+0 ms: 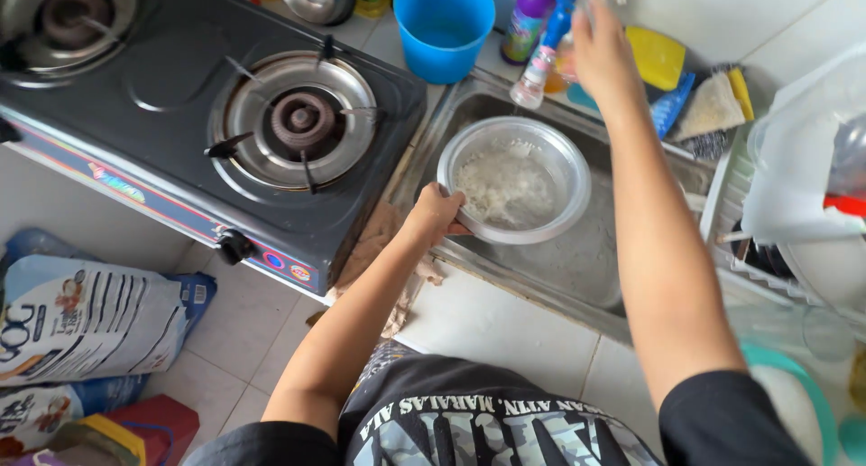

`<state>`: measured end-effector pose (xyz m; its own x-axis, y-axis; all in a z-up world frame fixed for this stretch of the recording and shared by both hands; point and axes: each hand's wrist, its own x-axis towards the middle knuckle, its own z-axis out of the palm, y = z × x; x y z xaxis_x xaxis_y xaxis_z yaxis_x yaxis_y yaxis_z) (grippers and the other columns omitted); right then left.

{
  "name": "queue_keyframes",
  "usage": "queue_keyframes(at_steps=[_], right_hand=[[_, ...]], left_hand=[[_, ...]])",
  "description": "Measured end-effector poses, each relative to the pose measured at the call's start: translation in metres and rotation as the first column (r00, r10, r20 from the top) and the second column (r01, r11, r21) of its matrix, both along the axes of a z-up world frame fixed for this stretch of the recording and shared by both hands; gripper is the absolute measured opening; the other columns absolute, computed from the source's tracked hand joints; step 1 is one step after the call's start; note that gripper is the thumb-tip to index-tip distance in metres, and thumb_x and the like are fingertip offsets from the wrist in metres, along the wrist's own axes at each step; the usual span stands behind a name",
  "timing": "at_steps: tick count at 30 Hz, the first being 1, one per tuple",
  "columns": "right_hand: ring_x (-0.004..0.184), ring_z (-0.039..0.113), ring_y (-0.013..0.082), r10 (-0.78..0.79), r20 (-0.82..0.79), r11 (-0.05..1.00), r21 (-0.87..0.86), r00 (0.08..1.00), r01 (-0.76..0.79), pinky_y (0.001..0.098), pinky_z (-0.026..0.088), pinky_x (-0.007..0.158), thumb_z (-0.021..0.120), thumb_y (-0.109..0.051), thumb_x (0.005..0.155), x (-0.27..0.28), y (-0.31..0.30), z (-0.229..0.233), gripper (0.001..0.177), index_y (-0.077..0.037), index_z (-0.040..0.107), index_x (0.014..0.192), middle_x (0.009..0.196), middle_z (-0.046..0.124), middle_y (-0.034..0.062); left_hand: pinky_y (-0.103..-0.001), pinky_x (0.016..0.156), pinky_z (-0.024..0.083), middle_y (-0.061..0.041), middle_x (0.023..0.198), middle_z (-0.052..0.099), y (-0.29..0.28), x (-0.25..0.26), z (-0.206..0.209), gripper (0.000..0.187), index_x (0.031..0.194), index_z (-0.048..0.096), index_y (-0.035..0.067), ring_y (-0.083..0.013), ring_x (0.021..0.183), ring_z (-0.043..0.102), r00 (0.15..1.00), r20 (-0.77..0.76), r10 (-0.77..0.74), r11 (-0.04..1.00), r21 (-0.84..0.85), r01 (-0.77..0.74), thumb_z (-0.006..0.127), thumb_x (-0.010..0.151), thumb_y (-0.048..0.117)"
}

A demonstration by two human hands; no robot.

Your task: The person washes a small pot in a kitchen sink by hand, places food onto a plate, and then goes to a bathroom to prepare a mop bucket by filling it with water using a ladle and mixing in cleaning liquid.

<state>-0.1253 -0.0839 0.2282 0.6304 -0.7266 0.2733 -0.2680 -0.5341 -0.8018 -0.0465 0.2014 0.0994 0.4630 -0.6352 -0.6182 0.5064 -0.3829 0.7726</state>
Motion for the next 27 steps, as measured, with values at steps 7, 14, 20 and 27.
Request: queue_keyframes(at_steps=[7,14,20,27], right_hand=[[0.075,0.077,0.0311,0.213,-0.674,0.836,0.501,0.707,0.225,0.0375,0.063,0.067,0.063,-0.055,0.094,-0.124,0.107,0.028,0.071,0.014,0.063,0.11,0.097,0.074,0.0309],[0.076,0.074,0.0206,0.116,-0.161,0.893,0.45,0.98,-0.032,0.0355,0.063,0.059,0.075,-0.015,0.085,-0.083,0.158,0.047,0.059,0.003,0.045,0.132,0.102,0.072,0.0175],[0.074,0.071,0.0189,0.214,-0.024,0.959,0.197,0.977,-0.205,0.0336,0.055,0.054,0.068,-0.005,0.09,0.031,0.151,0.066,0.045,0.008,0.058,0.133,0.1,0.076,0.0153],[0.081,0.073,0.0208,0.337,-0.096,0.919,-0.183,0.937,-0.349,0.0327,0.056,0.071,0.072,-0.012,0.093,0.179,0.142,0.051,0.047,0.006,0.062,0.135,0.099,0.076,0.02]], left_hand=[[-0.042,0.066,0.063,-0.031,0.105,0.066,0.053,-0.007,0.064,0.039,0.119,0.048,-0.021,-0.0386,0.081,0.076,0.988,-0.077,0.137,0.974,-0.174,-0.148,0.056,0.092,0.005],[-0.042,0.073,0.063,-0.031,0.109,0.068,0.111,0.002,0.119,0.038,0.121,0.049,-0.022,-0.0385,0.089,0.076,0.962,-0.144,0.233,0.907,-0.323,-0.268,0.053,0.094,0.005],[-0.042,0.076,0.062,-0.028,0.114,0.065,0.131,0.05,0.143,0.035,0.122,0.048,-0.015,-0.037,0.097,0.074,0.909,-0.129,0.397,0.796,-0.445,-0.411,0.054,0.096,0.008],[-0.04,0.079,0.063,-0.029,0.111,0.064,0.127,0.12,0.12,0.034,0.122,0.047,-0.018,-0.0332,0.09,0.073,0.786,-0.17,0.594,0.622,-0.523,-0.583,0.05,0.101,0.009]])
